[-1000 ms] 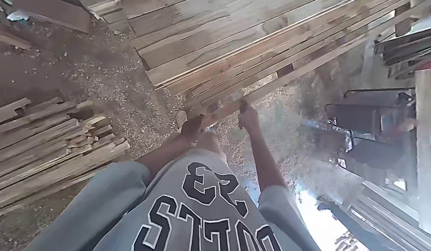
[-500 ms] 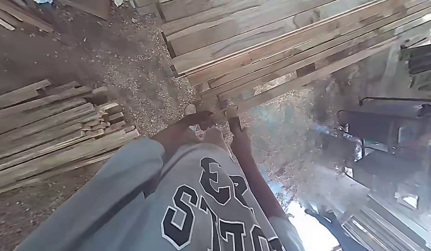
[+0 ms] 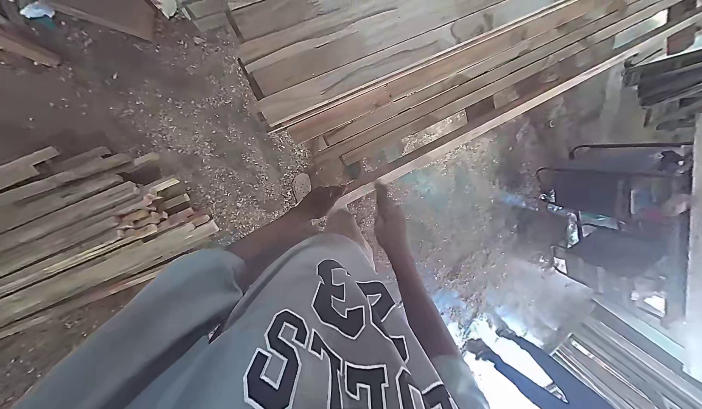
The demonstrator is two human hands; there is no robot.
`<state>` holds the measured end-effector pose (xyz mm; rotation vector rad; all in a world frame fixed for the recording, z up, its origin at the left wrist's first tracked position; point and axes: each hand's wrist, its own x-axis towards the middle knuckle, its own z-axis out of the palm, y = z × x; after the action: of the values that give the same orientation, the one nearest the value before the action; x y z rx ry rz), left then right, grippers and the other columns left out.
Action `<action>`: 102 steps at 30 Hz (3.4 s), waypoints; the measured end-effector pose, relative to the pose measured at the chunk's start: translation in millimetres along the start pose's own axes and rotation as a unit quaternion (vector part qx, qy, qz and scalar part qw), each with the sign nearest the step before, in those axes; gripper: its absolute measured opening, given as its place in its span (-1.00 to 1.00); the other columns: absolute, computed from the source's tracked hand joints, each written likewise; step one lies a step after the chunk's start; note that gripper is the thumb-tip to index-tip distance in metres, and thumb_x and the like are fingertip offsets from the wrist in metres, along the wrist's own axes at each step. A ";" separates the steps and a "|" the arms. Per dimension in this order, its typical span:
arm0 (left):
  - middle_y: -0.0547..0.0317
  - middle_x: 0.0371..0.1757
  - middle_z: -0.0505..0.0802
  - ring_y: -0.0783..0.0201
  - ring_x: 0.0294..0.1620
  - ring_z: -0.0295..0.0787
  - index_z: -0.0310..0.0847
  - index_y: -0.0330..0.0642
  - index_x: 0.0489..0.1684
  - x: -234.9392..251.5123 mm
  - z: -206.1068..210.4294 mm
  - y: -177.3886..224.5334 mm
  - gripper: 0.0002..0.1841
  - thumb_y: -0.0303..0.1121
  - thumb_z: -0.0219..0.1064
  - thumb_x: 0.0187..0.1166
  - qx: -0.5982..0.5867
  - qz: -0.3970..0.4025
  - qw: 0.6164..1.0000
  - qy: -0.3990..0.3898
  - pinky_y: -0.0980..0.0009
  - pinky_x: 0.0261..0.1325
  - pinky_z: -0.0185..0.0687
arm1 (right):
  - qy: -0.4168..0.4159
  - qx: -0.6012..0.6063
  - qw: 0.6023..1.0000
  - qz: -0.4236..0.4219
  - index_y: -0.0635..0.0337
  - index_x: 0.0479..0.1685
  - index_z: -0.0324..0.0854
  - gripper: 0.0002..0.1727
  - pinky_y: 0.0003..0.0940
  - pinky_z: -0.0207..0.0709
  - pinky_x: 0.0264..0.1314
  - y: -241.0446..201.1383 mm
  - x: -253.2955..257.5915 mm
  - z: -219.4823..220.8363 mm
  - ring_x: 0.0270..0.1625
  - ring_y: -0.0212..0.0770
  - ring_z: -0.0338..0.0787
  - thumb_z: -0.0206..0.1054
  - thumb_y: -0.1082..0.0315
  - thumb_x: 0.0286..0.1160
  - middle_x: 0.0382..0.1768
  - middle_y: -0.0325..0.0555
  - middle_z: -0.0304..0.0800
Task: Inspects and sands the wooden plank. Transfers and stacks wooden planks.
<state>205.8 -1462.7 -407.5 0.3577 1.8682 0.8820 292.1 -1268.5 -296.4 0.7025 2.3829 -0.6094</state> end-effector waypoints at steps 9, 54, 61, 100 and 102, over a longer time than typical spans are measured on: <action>-0.21 0.07 0.84 -0.24 0.17 0.81 0.55 -0.16 0.37 -16.2 -1.8 32.9 -0.35 0.22 -0.16 0.83 0.147 -0.076 0.984 0.060 -0.29 0.17 0.64 | 0.115 -0.024 0.993 0.004 0.09 0.70 0.38 -0.40 0.10 0.74 0.19 61.6 45.3 6.2 0.16 0.28 0.81 0.24 0.34 0.62 0.43 0.45 0.51; -0.24 0.26 0.77 -0.27 0.22 0.79 0.34 -0.23 0.60 -12.1 24.3 30.3 -0.21 0.29 0.16 0.66 0.227 -0.057 0.970 0.062 -0.28 0.18 0.67 | -0.087 -0.076 0.990 0.086 0.28 0.30 0.60 -0.53 0.26 0.67 0.16 -4.4 53.1 -73.4 0.14 0.22 0.82 0.40 0.28 0.41 0.12 0.28 0.77; -0.33 0.19 0.80 -0.33 0.22 0.78 0.32 -0.27 0.59 -9.4 8.8 35.3 -0.09 0.38 0.27 0.52 0.183 -0.069 0.980 0.018 -0.36 0.23 0.62 | -0.174 0.108 0.977 0.058 0.21 0.44 0.57 -0.56 -0.07 0.82 -0.11 28.1 18.0 -51.6 -0.21 -0.08 0.91 0.25 0.25 0.63 -0.01 0.11 0.84; -0.32 0.04 0.86 -0.31 0.17 0.80 0.67 -0.18 0.29 47.6 34.3 98.3 -0.17 0.46 0.28 0.44 0.168 -0.290 0.940 0.069 -0.36 0.24 0.61 | -0.103 0.225 0.969 0.000 0.20 0.56 0.46 -0.46 -0.06 0.77 -0.18 247.6 252.6 -297.3 -0.34 -0.06 0.84 0.33 0.33 0.56 -0.08 0.16 0.81; -0.31 0.07 0.85 -0.31 0.16 0.82 0.59 -0.19 0.34 44.0 37.1 110.4 -0.09 0.51 0.31 0.36 0.226 -0.322 0.914 0.097 -0.36 0.16 0.67 | -0.161 0.325 0.932 -0.011 0.23 0.50 0.54 -0.51 -0.20 0.76 -0.25 261.8 235.0 -270.9 -0.37 -0.15 0.81 0.35 0.40 0.56 -0.08 0.13 0.81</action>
<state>203.3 -1344.9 -367.0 -0.0875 2.1720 0.0300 179.1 -839.4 -314.4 0.7672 1.8725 -1.4383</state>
